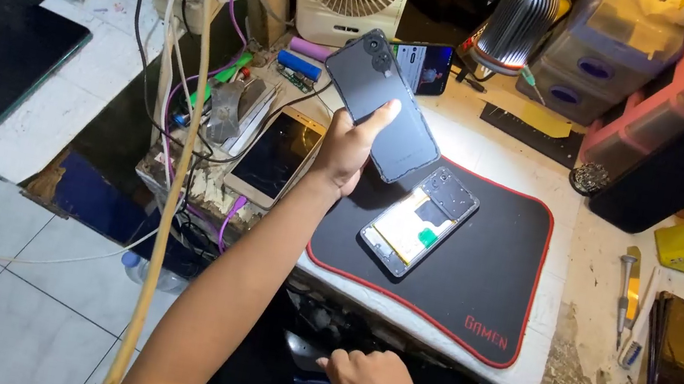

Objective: Closing the back casing of a mobile phone and adjusting internal components during a repair process.

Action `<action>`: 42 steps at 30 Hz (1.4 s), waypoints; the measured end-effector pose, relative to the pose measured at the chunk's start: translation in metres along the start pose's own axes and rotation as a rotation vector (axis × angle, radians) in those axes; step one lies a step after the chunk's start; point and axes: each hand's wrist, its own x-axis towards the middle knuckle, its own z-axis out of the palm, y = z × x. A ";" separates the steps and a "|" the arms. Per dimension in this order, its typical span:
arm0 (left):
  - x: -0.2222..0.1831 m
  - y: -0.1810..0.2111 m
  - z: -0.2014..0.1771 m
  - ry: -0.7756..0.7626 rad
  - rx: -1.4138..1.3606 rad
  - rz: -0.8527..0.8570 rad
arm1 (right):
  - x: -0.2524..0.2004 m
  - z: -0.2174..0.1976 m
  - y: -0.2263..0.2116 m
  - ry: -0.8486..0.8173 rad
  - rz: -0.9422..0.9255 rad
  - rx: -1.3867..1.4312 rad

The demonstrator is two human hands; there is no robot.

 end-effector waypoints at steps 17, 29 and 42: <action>0.007 -0.010 -0.004 -0.087 0.068 -0.068 | 0.004 -0.148 0.006 -0.187 -0.199 0.517; -0.038 0.014 0.021 -0.060 0.197 0.148 | 0.108 -0.196 0.157 0.866 0.370 0.897; -0.043 0.017 0.027 -0.008 0.317 0.285 | 0.093 -0.186 0.137 0.902 0.266 1.275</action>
